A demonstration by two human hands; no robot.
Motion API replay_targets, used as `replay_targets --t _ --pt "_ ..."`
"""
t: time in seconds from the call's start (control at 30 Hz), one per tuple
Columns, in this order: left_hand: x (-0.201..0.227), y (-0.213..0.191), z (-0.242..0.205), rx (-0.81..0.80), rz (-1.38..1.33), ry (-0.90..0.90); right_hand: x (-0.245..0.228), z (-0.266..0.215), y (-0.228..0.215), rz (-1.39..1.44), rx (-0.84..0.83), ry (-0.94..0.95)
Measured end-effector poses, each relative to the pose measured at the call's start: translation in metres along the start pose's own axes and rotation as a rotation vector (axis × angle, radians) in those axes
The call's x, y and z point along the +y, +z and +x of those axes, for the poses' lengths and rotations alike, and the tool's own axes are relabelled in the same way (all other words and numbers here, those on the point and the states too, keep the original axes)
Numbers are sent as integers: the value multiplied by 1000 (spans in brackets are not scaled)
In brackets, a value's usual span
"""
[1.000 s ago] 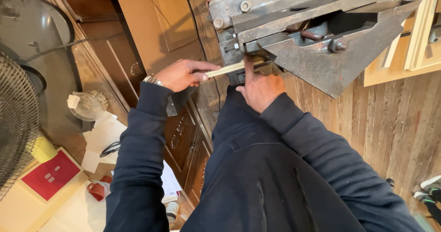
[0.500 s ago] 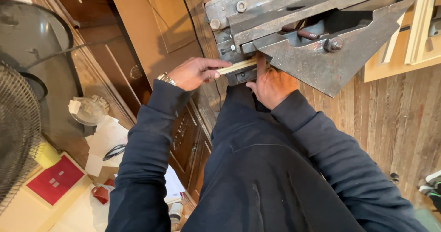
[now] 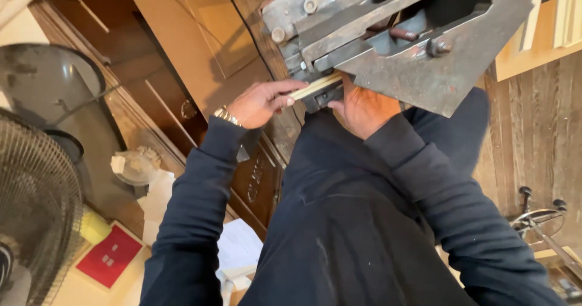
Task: Measuring and cutting pieces of wood molding using a manual framing chopper machine.
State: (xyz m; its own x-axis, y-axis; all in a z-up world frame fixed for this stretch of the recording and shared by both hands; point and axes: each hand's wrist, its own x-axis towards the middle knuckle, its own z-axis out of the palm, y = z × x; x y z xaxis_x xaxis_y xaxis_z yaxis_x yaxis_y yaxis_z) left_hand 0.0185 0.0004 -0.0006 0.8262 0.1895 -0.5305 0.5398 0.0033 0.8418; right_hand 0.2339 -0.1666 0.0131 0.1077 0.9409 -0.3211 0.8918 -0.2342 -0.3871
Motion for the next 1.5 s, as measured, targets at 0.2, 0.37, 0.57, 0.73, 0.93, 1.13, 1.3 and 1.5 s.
replay_targets --t 0.2,0.37,0.57,0.73,0.93,1.13,1.3,1.5 --pt "-6 5 1 -8 -77 -67 6 1 12 -22 -15 -25" --pt "0 3 1 -13 -64 -87 8 4 15 -76 31 -67" --pt "-1 8 5 5 -23 -82 11 -3 20 24 -14 -21" --pt "4 7 6 16 -12 -129 10 3 10 59 51 -71" --pt "1 9 6 28 -70 -45 7 1 3 -15 159 -89" --pt "-1 9 4 41 -15 -11 10 0 13 3 55 -40" --pt "2 7 4 1 -21 -143 12 0 16 -68 83 -58" --pt "3 9 4 23 1 -108 16 0 18 -86 19 -24"
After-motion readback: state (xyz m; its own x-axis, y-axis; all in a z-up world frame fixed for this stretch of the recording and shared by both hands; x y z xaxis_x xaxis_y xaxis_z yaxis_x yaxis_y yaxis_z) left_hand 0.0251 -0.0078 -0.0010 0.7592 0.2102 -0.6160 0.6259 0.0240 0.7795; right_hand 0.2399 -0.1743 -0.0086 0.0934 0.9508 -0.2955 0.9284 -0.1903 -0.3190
